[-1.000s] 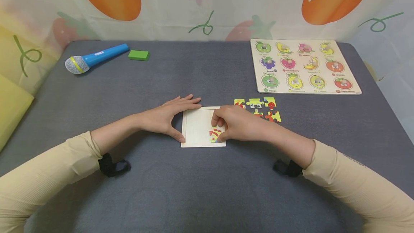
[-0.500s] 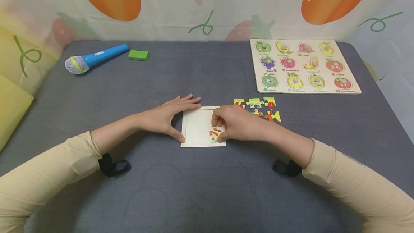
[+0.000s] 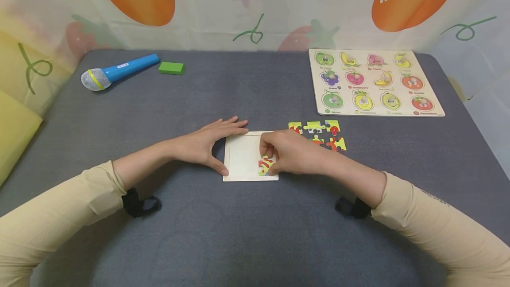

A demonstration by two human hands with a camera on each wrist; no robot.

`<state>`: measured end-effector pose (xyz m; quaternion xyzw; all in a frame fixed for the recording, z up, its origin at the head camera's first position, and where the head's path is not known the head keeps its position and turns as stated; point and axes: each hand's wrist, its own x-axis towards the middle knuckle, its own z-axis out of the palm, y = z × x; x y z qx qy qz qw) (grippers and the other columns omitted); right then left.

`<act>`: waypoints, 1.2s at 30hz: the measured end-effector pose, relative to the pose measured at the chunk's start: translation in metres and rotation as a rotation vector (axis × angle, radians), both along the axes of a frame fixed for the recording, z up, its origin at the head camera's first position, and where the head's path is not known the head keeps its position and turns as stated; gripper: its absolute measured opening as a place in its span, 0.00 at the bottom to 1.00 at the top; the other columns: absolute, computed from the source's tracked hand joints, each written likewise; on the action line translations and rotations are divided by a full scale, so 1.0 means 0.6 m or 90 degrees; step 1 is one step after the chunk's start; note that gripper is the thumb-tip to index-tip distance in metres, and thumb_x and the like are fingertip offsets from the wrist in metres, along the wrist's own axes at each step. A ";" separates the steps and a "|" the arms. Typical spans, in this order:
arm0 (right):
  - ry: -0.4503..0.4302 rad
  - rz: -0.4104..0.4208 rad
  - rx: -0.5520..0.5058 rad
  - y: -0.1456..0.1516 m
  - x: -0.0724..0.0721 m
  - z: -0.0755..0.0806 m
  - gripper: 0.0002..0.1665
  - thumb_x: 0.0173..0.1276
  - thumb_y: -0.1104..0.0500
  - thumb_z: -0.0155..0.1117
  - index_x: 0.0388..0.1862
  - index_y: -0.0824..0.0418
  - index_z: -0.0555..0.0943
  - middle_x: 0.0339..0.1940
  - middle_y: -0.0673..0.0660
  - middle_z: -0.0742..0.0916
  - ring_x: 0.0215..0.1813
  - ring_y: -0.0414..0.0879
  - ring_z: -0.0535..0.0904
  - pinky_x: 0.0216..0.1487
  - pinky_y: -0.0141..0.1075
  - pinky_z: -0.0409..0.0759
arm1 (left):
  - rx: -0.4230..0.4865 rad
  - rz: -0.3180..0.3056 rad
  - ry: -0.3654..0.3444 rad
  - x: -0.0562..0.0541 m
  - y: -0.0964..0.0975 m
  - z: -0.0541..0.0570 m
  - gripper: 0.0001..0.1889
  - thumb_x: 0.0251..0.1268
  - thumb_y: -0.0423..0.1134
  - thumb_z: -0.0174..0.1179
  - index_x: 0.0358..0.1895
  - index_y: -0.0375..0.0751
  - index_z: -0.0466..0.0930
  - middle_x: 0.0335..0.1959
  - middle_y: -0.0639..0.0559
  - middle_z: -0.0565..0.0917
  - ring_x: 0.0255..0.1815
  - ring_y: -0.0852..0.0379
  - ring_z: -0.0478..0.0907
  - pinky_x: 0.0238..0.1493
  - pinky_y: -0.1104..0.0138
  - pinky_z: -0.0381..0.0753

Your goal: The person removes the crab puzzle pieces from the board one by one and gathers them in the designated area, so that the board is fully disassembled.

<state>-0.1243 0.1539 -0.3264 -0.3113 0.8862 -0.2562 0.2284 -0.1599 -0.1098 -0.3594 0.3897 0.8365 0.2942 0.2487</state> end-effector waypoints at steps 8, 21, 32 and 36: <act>-0.025 -0.010 0.006 0.000 0.001 0.002 0.19 0.51 0.61 0.80 0.38 0.56 0.78 0.26 0.49 0.80 0.29 0.40 0.73 0.31 0.30 0.73 | -0.005 0.002 -0.001 0.000 0.000 0.000 0.54 0.45 0.53 0.78 0.77 0.47 0.58 0.82 0.52 0.52 0.85 0.50 0.37 0.84 0.49 0.34; -0.028 -0.012 -0.003 0.011 -0.003 0.005 0.08 0.63 0.60 0.71 0.40 0.53 0.82 0.23 0.49 0.80 0.23 0.39 0.71 0.26 0.30 0.70 | -0.008 0.002 -0.006 0.000 0.000 0.002 0.54 0.45 0.52 0.78 0.77 0.46 0.57 0.82 0.51 0.51 0.85 0.50 0.37 0.84 0.49 0.34; -0.024 -0.037 -0.003 0.021 -0.005 0.020 0.04 0.68 0.60 0.66 0.40 0.52 0.81 0.22 0.49 0.80 0.25 0.39 0.74 0.28 0.30 0.73 | -0.006 0.001 -0.007 0.000 -0.001 0.002 0.54 0.45 0.52 0.78 0.77 0.47 0.58 0.82 0.52 0.52 0.85 0.50 0.37 0.84 0.49 0.34; -0.004 -0.046 -0.008 0.033 -0.009 0.028 0.05 0.68 0.60 0.66 0.38 0.49 0.83 0.23 0.49 0.82 0.25 0.39 0.74 0.28 0.30 0.74 | -0.004 0.002 -0.008 0.002 0.000 0.003 0.54 0.45 0.52 0.78 0.77 0.46 0.58 0.82 0.51 0.52 0.85 0.50 0.37 0.84 0.49 0.34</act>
